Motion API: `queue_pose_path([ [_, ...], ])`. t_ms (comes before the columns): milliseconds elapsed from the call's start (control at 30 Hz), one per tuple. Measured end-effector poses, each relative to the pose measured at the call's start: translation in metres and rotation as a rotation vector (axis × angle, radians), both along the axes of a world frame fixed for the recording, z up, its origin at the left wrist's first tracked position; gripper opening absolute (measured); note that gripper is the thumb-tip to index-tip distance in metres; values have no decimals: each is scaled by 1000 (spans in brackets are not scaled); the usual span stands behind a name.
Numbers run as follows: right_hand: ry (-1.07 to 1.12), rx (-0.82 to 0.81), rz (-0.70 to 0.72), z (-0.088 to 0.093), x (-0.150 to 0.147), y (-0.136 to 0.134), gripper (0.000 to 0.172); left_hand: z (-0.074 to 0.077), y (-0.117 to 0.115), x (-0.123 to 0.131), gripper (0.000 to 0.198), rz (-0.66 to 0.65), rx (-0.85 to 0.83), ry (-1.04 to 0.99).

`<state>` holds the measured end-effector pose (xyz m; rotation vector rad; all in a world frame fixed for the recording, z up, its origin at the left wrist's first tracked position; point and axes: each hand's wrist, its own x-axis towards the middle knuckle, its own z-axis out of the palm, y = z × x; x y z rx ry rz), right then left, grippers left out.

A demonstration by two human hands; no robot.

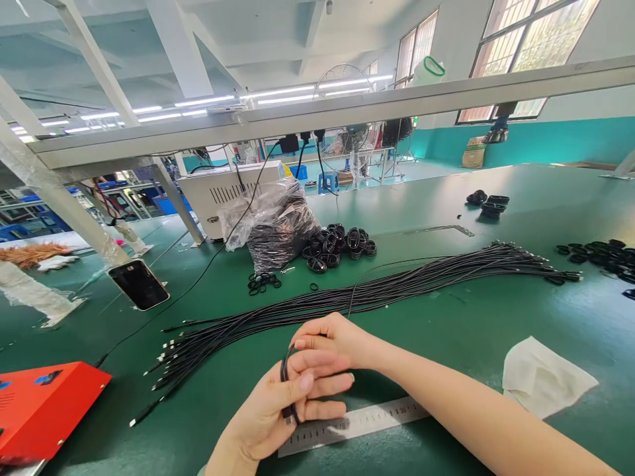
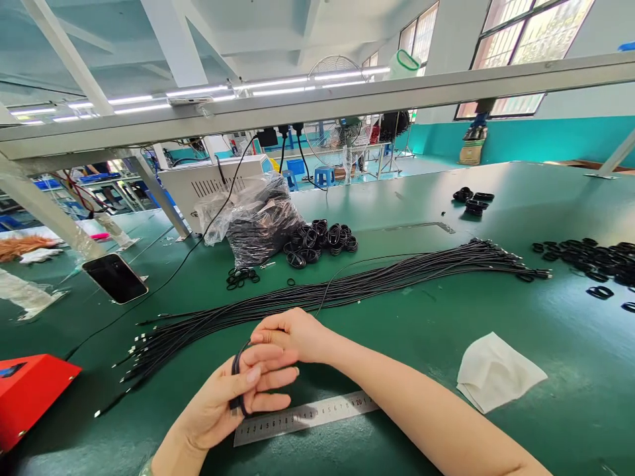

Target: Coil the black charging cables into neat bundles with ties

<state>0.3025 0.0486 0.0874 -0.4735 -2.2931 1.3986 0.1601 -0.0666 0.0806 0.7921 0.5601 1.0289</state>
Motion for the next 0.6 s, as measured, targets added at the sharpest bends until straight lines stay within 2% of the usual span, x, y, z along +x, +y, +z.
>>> queue_pose_path([
  [133, -291, 248, 4, -2, -1, -22, 25, 7, 4, -15, 44, 229, 114, -57],
  [233, -460, 473, 29, 8, 3, -43, 27, 7, 11, -25, 44, 404, 121, 6],
  [300, -523, 627, 56, 16, 7, -55, 25, 3, 16, -27, 44, 463, 91, 35],
  [467, -537, 895, 133, 28, 14, -63, 23, -5, 19, -19, 40, 490, -1, 36],
  [600, -387, 915, 80, 35, 19, -48, 17, -8, 14, -8, 27, 328, -131, 71],
])
